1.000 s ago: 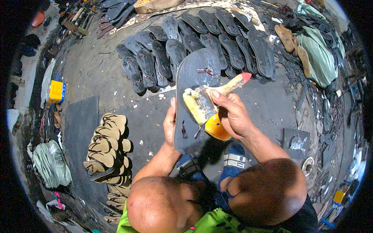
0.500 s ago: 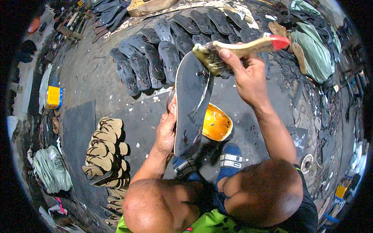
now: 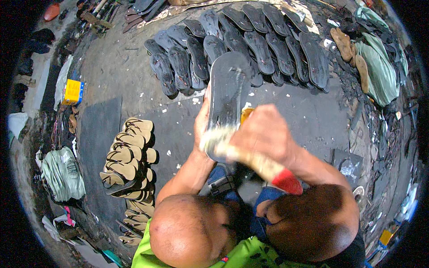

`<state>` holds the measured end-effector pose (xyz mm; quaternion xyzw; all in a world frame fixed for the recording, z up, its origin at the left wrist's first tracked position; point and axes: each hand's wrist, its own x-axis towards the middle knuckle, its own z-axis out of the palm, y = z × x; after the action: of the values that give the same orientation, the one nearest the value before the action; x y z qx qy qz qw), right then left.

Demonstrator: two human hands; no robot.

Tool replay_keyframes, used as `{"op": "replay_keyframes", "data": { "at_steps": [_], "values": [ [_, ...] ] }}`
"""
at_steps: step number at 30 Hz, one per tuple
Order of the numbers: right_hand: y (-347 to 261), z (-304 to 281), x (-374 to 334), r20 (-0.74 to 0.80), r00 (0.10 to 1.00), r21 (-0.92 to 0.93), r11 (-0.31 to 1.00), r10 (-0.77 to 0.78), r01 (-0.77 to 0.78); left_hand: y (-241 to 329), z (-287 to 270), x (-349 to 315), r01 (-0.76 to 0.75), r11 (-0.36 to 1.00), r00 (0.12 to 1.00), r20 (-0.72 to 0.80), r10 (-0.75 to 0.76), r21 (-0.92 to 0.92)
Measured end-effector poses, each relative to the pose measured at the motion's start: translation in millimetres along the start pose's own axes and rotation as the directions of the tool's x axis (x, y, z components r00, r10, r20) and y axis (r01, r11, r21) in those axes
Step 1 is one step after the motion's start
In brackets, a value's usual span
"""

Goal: The person sits on the floor and repeatedly picks up black slipper soles, applies a yellow substance with a brush, and places them in a row. The person handles the soles one at a time, dipping the brush into a container between applications.

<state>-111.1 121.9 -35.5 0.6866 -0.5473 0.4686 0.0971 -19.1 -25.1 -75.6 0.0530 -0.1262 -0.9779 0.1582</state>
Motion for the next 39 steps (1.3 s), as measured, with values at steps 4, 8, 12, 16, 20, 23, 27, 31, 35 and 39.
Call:
{"op": "replay_keyframes", "data": {
  "at_steps": [4,8,12,16,20,23,27,31,35,39],
  "values": [
    [-16.4,14.3,-3.7,0.058,0.998,0.314,0.949,-0.006,-0.012,12.7,7.5,-5.3,-0.105,0.988,0.99,-0.083,0.115,0.116],
    [11.3,-4.9,17.8,-0.191,0.839,0.335,0.837,0.51,-0.433,-12.7,13.0,-21.3,-0.17,0.873,0.984,0.118,0.13,0.458],
    [65.6,-27.1,32.8,-0.274,0.738,0.204,0.787,0.616,-0.582,-8.8,-4.4,-40.1,0.011,0.9,0.999,-0.047,0.01,0.436],
    [70.4,-46.3,22.5,-0.341,0.64,0.356,0.725,0.689,-0.59,8.2,-3.5,-47.3,0.011,0.938,0.996,-0.088,0.021,0.346],
    [51.1,-28.6,9.8,-0.391,0.816,0.091,0.9,0.426,-0.427,3.8,-13.0,-34.4,-0.006,0.966,1.0,-0.015,0.01,0.259],
    [79.7,-31.4,10.6,-0.371,0.585,0.377,0.693,0.721,-0.614,5.6,-1.9,-37.7,-0.007,0.957,0.993,-0.107,0.04,0.29],
    [23.0,-12.0,-13.9,-0.369,0.688,0.303,0.78,0.625,-0.547,10.2,1.0,-32.7,-0.134,0.903,0.989,-0.008,0.15,0.409],
    [48.1,-36.1,-18.1,-0.4,0.727,0.083,0.813,0.557,-0.577,6.3,-4.4,-25.9,-0.163,0.904,0.986,0.089,0.139,0.396],
    [61.7,-65.8,24.5,-0.424,0.774,0.226,0.883,0.47,-0.412,12.1,4.2,-30.7,-0.23,0.703,0.963,0.053,0.264,0.673],
    [69.2,-39.4,30.6,-0.25,0.935,0.211,0.957,0.252,-0.201,15.5,11.4,-27.7,-0.123,0.907,0.981,-0.091,0.173,0.403]
  ]
}}
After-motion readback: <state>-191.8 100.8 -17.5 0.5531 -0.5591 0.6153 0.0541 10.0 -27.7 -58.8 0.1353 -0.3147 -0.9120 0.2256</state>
